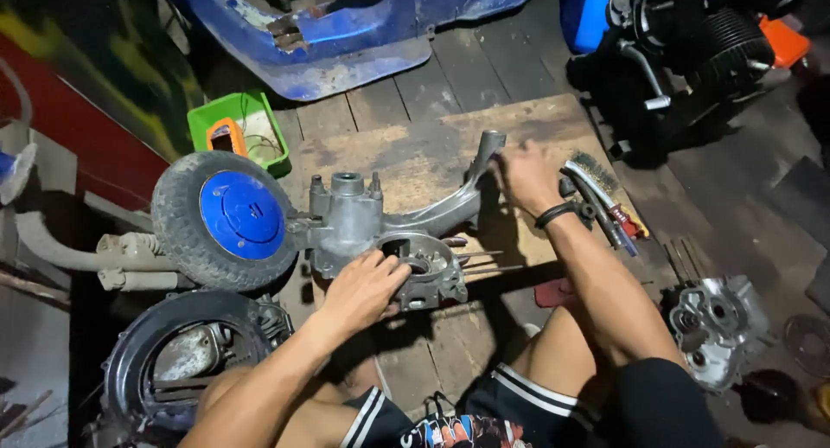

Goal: The person cleans and scrapes debris from a motorcycle engine casing using a wire brush and pliers.

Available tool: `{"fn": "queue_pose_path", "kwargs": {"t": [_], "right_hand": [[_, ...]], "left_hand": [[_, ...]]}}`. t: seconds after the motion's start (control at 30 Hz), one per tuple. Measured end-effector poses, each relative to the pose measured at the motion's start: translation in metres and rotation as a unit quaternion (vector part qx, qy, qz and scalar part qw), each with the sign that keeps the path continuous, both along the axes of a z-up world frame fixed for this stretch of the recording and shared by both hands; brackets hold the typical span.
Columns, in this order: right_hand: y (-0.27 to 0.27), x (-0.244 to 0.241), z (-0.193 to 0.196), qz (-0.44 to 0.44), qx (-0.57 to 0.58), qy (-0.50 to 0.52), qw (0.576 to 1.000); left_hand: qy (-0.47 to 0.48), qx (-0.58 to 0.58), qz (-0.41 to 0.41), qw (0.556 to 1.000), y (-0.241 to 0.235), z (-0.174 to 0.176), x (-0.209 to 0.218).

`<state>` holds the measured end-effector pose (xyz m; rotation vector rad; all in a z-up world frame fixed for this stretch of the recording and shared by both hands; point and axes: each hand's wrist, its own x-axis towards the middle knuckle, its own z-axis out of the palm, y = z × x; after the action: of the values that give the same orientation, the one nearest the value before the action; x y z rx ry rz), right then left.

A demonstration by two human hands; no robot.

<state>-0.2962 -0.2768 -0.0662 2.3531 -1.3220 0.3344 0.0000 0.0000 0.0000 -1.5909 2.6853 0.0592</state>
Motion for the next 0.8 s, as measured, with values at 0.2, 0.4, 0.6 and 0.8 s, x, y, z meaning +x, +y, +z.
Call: {"fn": "queue_pose_path", "kwargs": {"t": [0.2, 0.4, 0.6, 0.8], "right_hand": [[0.010, -0.005, 0.017, 0.055, 0.162, -0.083, 0.982], [0.022, -0.002, 0.026, 0.044, 0.174, -0.058, 0.982], [0.042, 0.007, 0.042, 0.044, 0.186, -0.087, 0.978], [0.034, 0.007, 0.053, 0.043, 0.202, -0.088, 0.974]], "left_hand": [[-0.008, 0.000, 0.000, 1.000, 0.000, -0.001, 0.000], [0.002, -0.019, -0.004, 1.000, -0.001, -0.003, 0.000], [0.005, -0.022, -0.005, 1.000, 0.001, 0.003, -0.001], [0.012, -0.036, -0.005, 0.999, -0.001, -0.011, 0.001]]}}
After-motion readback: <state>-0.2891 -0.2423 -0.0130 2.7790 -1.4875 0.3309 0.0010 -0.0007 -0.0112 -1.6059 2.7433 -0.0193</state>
